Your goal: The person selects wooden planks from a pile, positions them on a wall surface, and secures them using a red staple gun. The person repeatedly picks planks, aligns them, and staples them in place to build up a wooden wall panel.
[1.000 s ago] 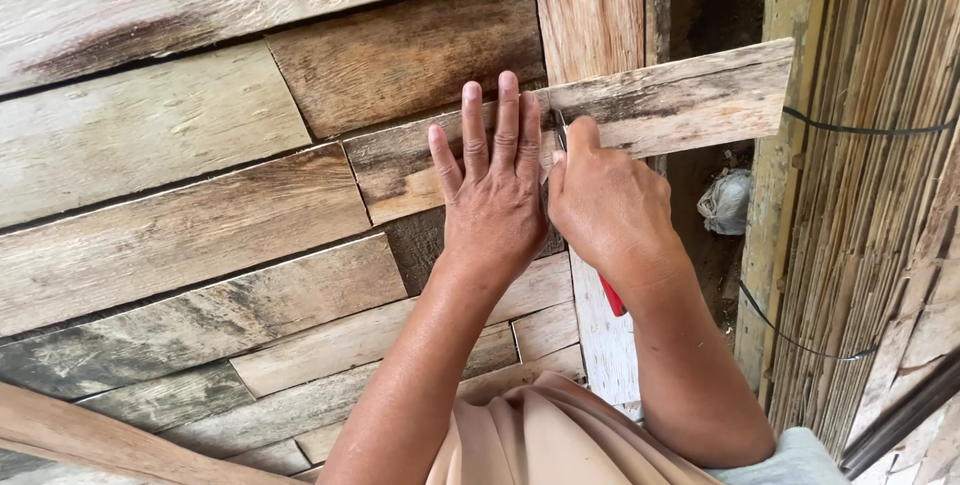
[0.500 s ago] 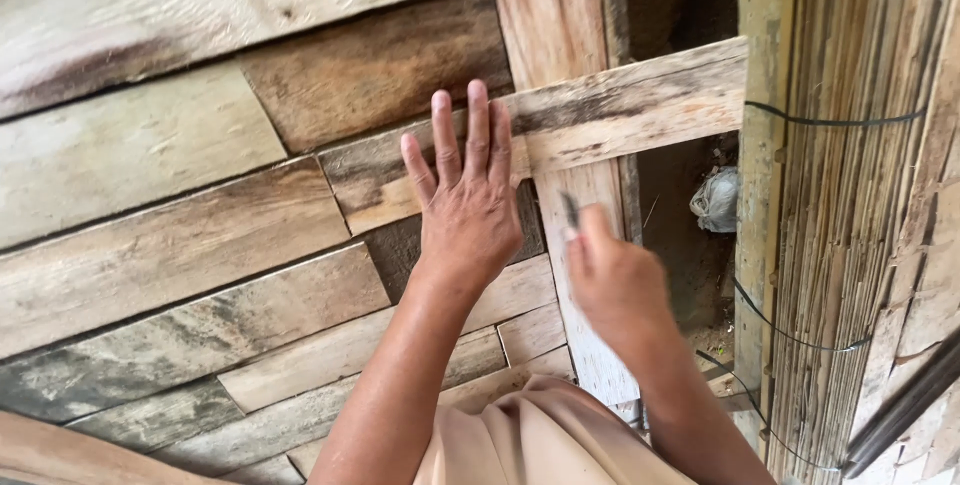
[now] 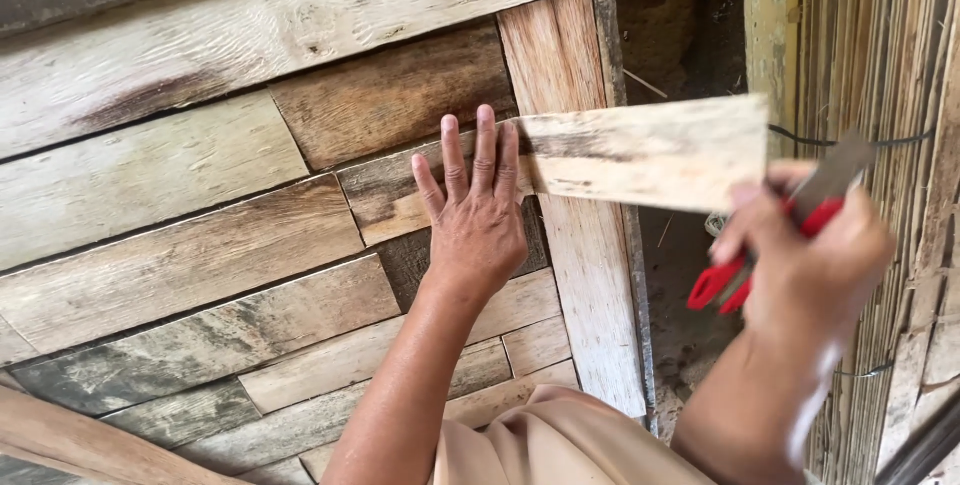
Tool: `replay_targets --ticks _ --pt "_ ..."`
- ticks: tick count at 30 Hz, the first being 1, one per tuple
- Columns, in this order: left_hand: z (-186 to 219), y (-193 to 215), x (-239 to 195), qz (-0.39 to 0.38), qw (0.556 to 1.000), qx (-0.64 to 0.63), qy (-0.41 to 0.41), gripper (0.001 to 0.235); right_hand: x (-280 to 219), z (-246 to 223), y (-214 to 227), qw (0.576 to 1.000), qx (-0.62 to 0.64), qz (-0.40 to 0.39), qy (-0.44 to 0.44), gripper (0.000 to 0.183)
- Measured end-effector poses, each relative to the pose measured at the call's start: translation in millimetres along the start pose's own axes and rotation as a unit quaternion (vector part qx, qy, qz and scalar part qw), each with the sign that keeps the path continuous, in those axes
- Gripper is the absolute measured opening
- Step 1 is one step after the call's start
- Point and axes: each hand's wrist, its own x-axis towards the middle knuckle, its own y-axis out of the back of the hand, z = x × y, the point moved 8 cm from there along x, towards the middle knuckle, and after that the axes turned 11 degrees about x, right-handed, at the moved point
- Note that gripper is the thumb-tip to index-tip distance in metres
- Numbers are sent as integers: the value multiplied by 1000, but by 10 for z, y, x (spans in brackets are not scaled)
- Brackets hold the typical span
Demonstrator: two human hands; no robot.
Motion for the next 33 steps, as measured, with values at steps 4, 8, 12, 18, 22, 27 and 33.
replay_targets --ticks 4,8,12,18,22,27,33 --pt "10 6 3 27 1000 -8 1 78 -472 -412 -121 975 -63 -19 212 13" --pt "-1 -67 1 16 1000 -10 3 82 -132 185 637 983 114 144 29 18" --pt "-57 43 -35 -47 991 -124 -28 97 -123 902 534 943 247 69 -214 24" --pt "-816 604 -834 265 918 -280 95 90 -564 1424 -2 937 229 -22 -261 20" --pt "-1016 302 -1400 260 919 -245 169 56 -767 1281 -462 937 224 -75 -256 21" --pt "-860 -177 -1731 191 962 -127 148 68 -854 1257 -744 941 189 -92 -264 21" --pt "-819 -208 -1696 238 957 -111 126 60 -874 1396 -900 954 176 -126 -209 24"
